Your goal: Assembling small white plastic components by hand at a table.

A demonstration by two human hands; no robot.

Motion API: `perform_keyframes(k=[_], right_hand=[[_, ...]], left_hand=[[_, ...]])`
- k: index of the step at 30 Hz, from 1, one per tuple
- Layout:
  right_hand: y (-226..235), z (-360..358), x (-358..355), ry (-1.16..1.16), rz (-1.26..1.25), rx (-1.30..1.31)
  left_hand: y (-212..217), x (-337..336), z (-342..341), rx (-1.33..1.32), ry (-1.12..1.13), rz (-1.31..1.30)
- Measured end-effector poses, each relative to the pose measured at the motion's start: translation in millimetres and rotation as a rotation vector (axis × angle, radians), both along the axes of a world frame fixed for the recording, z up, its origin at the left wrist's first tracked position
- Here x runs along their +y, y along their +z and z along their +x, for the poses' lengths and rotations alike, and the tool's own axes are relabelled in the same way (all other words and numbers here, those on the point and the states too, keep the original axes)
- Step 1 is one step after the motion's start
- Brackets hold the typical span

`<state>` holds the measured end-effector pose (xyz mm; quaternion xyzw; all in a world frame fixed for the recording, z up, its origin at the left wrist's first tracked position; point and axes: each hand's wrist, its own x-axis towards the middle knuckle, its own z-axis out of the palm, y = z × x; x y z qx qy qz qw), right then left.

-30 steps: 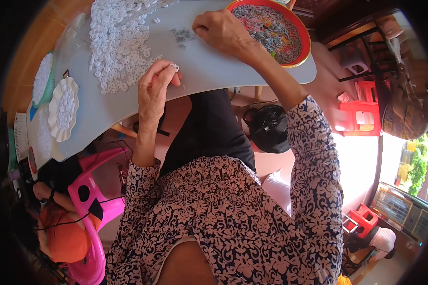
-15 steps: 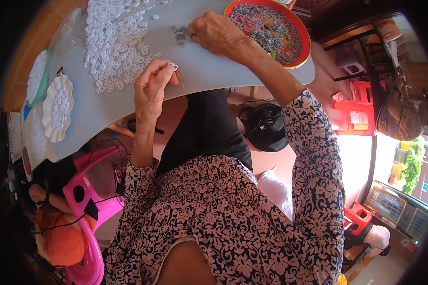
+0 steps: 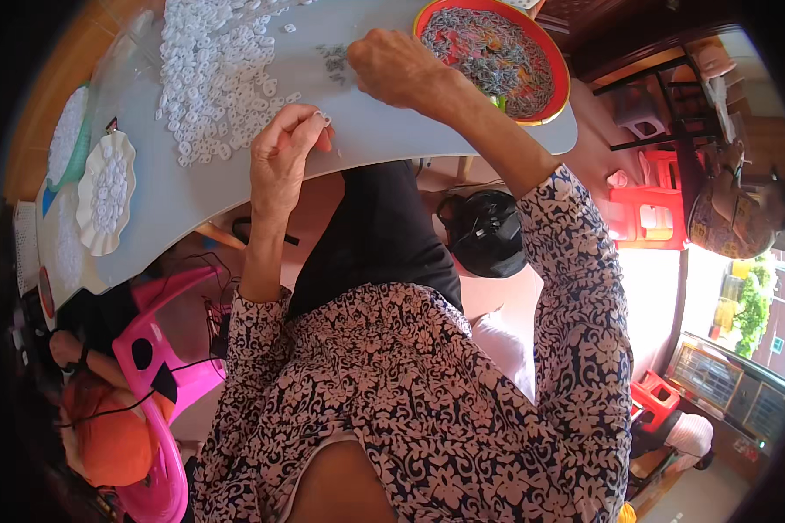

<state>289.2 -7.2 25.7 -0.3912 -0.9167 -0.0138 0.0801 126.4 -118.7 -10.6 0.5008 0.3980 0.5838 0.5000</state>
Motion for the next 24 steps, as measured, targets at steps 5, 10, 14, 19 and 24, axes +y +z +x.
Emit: perform_keyframes(k=[5,10,14,19,24], right_hand=[[1.2,2.4,-32.5,-0.095,-0.327,0.647],[-9.7,3.8,-57.4,-0.202,-0.917,1.052],[-18.5,4.4,-65.0,-0.152,-0.976,1.22],[-22.7,0.4,-69.4,-0.06,-0.952,1.365],[-25.0,-7.9,-73.6,-0.073,-0.909,1.458]], left_hand=[[-0.8,1.7,-2.3,0.025,-0.005,-0.001],[0.1,3.1,-3.5,-0.003,-0.045,-0.039],[0.1,3.7,-4.1,0.075,-0.071,-0.039],[-0.4,2.9,-0.1,0.05,-0.032,-0.02],[-0.6,1.9,0.2,0.065,-0.006,-0.014]])
